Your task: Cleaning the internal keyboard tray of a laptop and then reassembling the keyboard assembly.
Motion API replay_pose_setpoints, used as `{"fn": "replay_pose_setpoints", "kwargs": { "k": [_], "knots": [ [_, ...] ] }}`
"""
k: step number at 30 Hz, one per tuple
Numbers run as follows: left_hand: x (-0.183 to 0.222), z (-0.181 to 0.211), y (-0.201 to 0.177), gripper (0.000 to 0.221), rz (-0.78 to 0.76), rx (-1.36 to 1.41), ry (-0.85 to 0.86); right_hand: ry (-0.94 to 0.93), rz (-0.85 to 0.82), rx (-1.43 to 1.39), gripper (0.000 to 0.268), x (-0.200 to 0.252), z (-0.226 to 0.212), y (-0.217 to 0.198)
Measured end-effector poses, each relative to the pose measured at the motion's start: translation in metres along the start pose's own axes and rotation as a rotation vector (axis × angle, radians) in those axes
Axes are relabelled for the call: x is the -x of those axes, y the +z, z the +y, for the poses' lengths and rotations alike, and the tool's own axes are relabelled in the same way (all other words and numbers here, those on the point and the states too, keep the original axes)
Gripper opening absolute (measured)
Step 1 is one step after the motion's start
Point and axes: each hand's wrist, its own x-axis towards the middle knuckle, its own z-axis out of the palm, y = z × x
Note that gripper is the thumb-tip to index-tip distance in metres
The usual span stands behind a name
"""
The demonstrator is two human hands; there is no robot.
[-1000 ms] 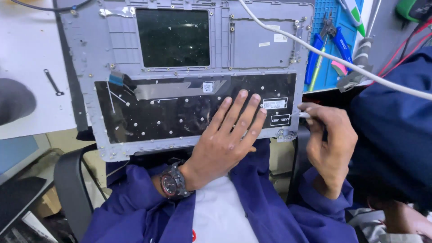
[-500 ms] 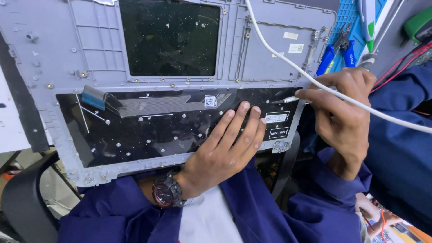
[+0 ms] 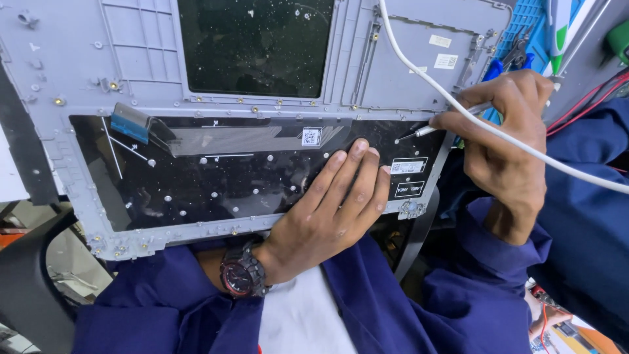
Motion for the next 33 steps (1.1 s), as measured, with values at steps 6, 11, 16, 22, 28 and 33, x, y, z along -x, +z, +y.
{"fn": "replay_pose_setpoints", "kwargs": {
  "k": [6, 11, 16, 22, 28, 33],
  "knots": [
    [0.000, 0.002, 0.000, 0.015, 0.012, -0.004, -0.013, -0.026, -0.015, -0.030, 0.035, 0.003, 0.009, 0.001],
    [0.001, 0.002, 0.002, 0.015, 0.025, -0.001, 0.001, -0.035, -0.017, -0.037, 0.036, 0.003, 0.008, 0.000],
    [0.001, 0.003, 0.003, 0.017, 0.031, 0.009, 0.005, -0.007, -0.016, -0.035, 0.039, 0.006, 0.004, 0.001],
    [0.000, 0.003, 0.004, 0.011, 0.088, 0.033, -0.030, -0.031, 0.007, -0.398, 0.042, 0.014, 0.004, -0.005],
    [0.001, 0.001, 0.003, 0.012, 0.093, 0.011, -0.011, 0.070, 0.100, -0.243, 0.022, 0.026, 0.000, -0.004],
    [0.007, 0.002, 0.005, 0.019, -0.102, -0.180, 0.105, 0.030, 0.085, -0.057, 0.030, 0.017, -0.002, 0.007]
  ]
}}
